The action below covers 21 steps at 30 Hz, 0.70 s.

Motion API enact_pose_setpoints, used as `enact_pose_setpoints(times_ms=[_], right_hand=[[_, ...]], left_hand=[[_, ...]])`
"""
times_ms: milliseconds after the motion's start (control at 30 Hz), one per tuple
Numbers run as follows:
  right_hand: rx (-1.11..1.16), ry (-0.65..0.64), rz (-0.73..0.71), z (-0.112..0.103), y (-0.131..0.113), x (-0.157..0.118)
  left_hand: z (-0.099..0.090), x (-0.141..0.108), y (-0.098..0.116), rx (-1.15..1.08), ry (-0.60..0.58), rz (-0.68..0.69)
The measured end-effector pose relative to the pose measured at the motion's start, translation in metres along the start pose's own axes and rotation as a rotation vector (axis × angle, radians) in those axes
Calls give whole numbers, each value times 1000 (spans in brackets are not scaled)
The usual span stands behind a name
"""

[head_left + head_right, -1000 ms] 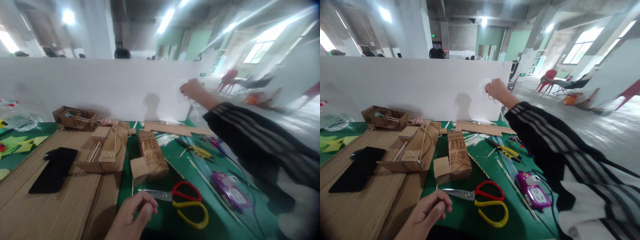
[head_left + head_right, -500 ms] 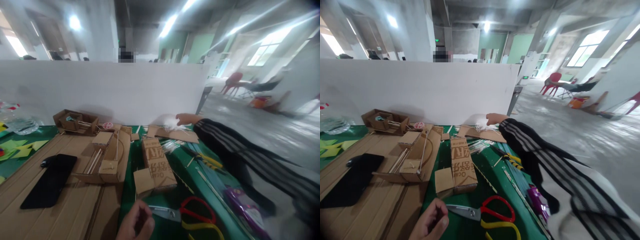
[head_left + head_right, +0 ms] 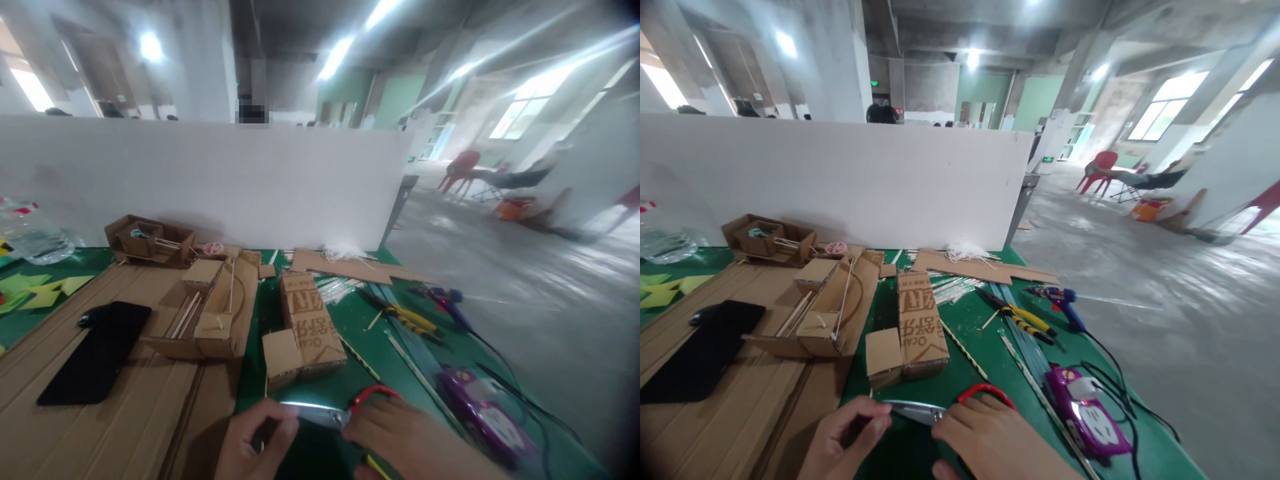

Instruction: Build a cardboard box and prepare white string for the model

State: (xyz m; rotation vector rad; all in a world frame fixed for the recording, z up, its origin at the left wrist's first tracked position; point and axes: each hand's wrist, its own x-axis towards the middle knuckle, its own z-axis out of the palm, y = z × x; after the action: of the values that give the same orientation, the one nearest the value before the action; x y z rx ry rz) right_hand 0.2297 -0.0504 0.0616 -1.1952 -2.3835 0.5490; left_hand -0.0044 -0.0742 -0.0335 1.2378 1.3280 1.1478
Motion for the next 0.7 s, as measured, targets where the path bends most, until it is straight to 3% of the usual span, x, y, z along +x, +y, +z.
enact_pose_setpoints(times_ms=[67, 233, 367, 467, 600, 700], right_hand=[[-44, -52, -17, 22, 4, 1], [42, 278, 86, 62, 30, 18], [126, 361, 137, 68, 37, 18], [147, 382, 170, 66, 37, 14], [174, 514, 312, 71, 42, 14], [237, 478, 419, 79, 47, 16]], left_hand=[[-1, -2, 6, 32, 1, -1], [-4, -6, 13, 71, 23, 77], [-15, -9, 19, 205, 200, 209], [-26, -4, 24, 402, 276, 224], [-38, 16, 28, 578, 112, 146], [-41, 35, 28, 633, -47, 152]])
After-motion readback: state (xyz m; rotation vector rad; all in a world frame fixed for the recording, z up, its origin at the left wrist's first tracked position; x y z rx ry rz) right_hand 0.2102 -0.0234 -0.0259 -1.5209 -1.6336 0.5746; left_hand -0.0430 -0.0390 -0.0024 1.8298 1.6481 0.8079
